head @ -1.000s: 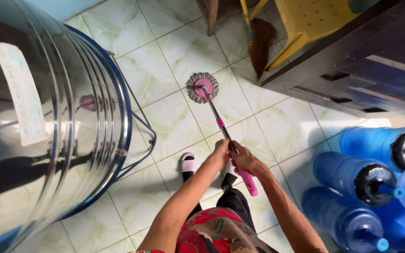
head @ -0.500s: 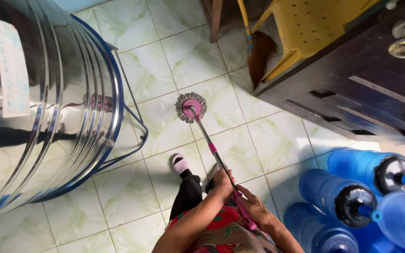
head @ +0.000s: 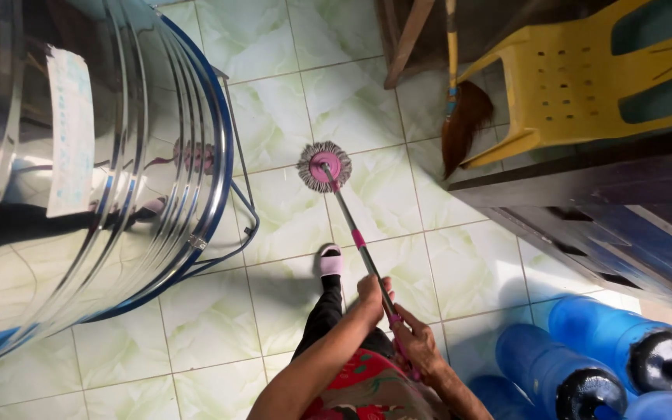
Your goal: Mop the tiled floor around water filtration equipment.
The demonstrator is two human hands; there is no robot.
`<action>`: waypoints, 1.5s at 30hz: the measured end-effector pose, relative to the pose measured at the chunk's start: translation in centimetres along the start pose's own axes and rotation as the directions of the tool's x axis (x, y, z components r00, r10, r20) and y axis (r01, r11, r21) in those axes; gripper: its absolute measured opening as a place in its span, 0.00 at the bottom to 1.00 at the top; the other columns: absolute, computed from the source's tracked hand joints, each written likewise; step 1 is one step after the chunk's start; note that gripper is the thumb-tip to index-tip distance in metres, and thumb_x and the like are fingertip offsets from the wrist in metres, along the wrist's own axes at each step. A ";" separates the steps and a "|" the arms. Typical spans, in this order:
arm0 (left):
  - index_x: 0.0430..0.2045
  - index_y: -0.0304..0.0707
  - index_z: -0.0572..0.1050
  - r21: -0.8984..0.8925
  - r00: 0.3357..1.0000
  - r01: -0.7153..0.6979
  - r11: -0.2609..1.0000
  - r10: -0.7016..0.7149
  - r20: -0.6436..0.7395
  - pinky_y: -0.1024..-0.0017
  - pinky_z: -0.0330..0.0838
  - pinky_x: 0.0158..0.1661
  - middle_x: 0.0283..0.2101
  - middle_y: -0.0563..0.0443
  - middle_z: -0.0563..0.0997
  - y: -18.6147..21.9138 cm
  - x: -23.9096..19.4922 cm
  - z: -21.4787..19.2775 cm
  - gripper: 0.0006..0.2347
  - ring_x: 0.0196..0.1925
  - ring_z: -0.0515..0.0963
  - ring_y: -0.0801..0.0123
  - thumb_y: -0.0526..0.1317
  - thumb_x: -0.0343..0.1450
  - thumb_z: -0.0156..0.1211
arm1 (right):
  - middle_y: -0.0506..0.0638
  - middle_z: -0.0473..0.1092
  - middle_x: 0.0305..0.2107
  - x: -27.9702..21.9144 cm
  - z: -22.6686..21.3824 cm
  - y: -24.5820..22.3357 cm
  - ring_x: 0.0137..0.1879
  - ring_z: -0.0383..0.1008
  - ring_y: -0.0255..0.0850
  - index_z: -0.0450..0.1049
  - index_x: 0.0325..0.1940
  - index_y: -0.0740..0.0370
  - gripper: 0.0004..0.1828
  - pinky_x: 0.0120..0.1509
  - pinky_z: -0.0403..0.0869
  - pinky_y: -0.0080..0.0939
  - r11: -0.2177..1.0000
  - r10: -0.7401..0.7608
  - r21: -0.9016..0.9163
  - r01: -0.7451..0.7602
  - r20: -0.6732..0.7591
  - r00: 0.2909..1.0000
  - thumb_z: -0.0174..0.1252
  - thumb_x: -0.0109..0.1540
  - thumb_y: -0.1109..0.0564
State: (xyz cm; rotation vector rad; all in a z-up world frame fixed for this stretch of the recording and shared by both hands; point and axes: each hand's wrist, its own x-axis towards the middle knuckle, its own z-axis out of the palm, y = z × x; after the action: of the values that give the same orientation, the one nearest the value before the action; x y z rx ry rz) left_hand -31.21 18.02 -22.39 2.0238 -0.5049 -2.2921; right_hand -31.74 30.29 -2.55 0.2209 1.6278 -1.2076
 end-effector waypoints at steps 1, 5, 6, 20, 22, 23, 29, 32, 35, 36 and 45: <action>0.27 0.35 0.70 0.000 1.000 0.002 1.000 -0.002 -0.004 0.66 0.66 0.20 0.22 0.46 0.75 2.2 0.2 0.2 0.09 0.16 0.68 0.63 0.41 0.74 0.47 | 0.49 0.69 0.21 0.2 1.5 -2.6 0.20 0.65 0.35 0.64 0.74 0.54 0.28 0.22 0.66 0.39 1.000 0.004 0.001 -0.004 0.001 1.000 0.52 0.68 0.53; 0.50 0.43 0.67 0.209 0.980 -0.040 0.977 -0.003 0.200 0.59 0.77 0.34 0.37 0.50 0.81 11.3 -2.3 1.7 0.12 0.35 0.81 0.65 0.46 0.76 0.46 | 0.49 0.62 0.15 3.3 6.3 -10.7 0.15 0.58 0.38 0.64 0.73 0.49 0.28 0.17 0.59 0.41 0.990 0.115 0.080 -0.114 -0.002 0.993 0.48 0.67 0.51; 0.56 0.46 0.63 0.314 0.974 -0.075 0.947 0.002 0.228 0.56 0.77 0.37 0.41 0.52 0.81 13.5 -3.9 1.9 0.15 0.40 0.82 0.65 0.47 0.76 0.44 | 0.49 0.61 0.15 4.4 7.5 -11.9 0.14 0.57 0.38 0.64 0.73 0.50 0.27 0.16 0.58 0.41 0.992 0.096 0.083 -0.096 0.001 0.995 0.47 0.68 0.50; 0.73 0.57 0.54 0.224 0.882 -0.412 0.883 0.325 0.342 0.64 0.66 0.23 0.31 0.52 0.75 31.5 4.4 7.0 0.28 0.29 0.72 0.69 0.42 0.75 0.51 | 0.49 0.68 0.20 23.7 14.2 -24.9 0.17 0.63 0.35 0.67 0.69 0.54 0.22 0.16 0.61 0.37 0.988 -0.087 -0.115 0.101 0.122 0.989 0.41 0.73 0.48; 0.73 0.57 0.56 0.221 0.862 -0.435 0.873 0.332 0.384 0.65 0.64 0.23 0.28 0.53 0.72 30.7 6.9 6.2 0.27 0.27 0.68 0.69 0.42 0.75 0.50 | 0.48 0.68 0.22 24.4 14.8 -23.7 0.18 0.63 0.33 0.68 0.69 0.60 0.22 0.17 0.62 0.36 0.990 -0.085 -0.094 0.104 0.188 0.979 0.42 0.75 0.49; 0.73 0.56 0.59 0.242 0.855 -0.478 0.844 0.384 0.350 0.65 0.61 0.24 0.28 0.52 0.72 29.4 8.1 5.6 0.26 0.27 0.67 0.68 0.41 0.75 0.51 | 0.49 0.67 0.20 24.1 15.1 -22.5 0.17 0.61 0.35 0.62 0.73 0.50 0.23 0.16 0.62 0.37 0.985 -0.080 -0.141 0.098 0.134 0.988 0.40 0.73 0.48; 0.72 0.50 0.63 0.191 0.811 -0.573 0.797 0.517 0.274 0.70 0.72 0.38 0.38 0.52 0.80 16.2 9.2 -1.4 0.26 0.36 0.75 0.70 0.41 0.74 0.55 | 0.53 0.69 0.18 18.3 13.1 -11.7 0.14 0.64 0.40 0.55 0.77 0.46 0.28 0.16 0.65 0.43 0.916 -0.149 -0.362 0.171 0.087 0.985 0.40 0.71 0.48; 0.73 0.49 0.57 0.273 0.855 -0.518 0.811 0.483 0.188 0.70 0.74 0.44 0.46 0.48 0.81 8.1 5.0 -4.6 0.28 0.43 0.78 0.67 0.43 0.74 0.54 | 0.53 0.69 0.17 13.5 9.7 -6.0 0.14 0.64 0.40 0.54 0.78 0.49 0.29 0.17 0.66 0.42 0.903 -0.124 -0.393 0.176 0.156 0.980 0.40 0.71 0.49; 0.69 0.43 0.58 0.201 0.945 -0.314 0.928 0.284 0.164 0.66 0.69 0.37 0.44 0.46 0.77 4.2 -4.4 -6.1 0.26 0.40 0.76 0.63 0.46 0.75 0.51 | 0.50 0.67 0.17 7.1 6.9 -4.2 0.15 0.63 0.37 0.53 0.78 0.45 0.30 0.17 0.65 0.40 0.962 0.031 -0.272 0.026 0.202 0.979 0.41 0.70 0.49; 0.65 0.38 0.65 0.126 0.969 -0.186 0.974 0.161 0.187 0.62 0.64 0.28 0.39 0.48 0.74 3.6 -8.4 -6.4 0.23 0.35 0.73 0.62 0.48 0.75 0.49 | 0.47 0.66 0.18 4.6 6.2 -4.3 0.16 0.60 0.35 0.53 0.78 0.42 0.30 0.18 0.63 0.38 0.978 0.176 -0.146 -0.146 0.219 0.960 0.42 0.70 0.47; 0.55 0.46 0.71 -0.229 0.944 -0.257 0.939 0.295 0.148 0.68 0.75 0.37 0.39 0.52 0.79 1.1 -4.6 -7.7 0.13 0.37 0.78 0.69 0.41 0.77 0.47 | 0.50 0.61 0.12 3.9 7.6 -3.3 0.12 0.53 0.38 0.64 0.75 0.46 0.29 0.14 0.51 0.38 0.988 0.155 -0.009 -0.156 0.155 0.976 0.52 0.68 0.47</action>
State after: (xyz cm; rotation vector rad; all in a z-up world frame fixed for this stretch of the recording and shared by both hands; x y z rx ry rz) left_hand -23.24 16.47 -18.38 1.5503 -0.5001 -2.2571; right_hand -30.84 21.23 -3.28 0.2452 1.4460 -1.0808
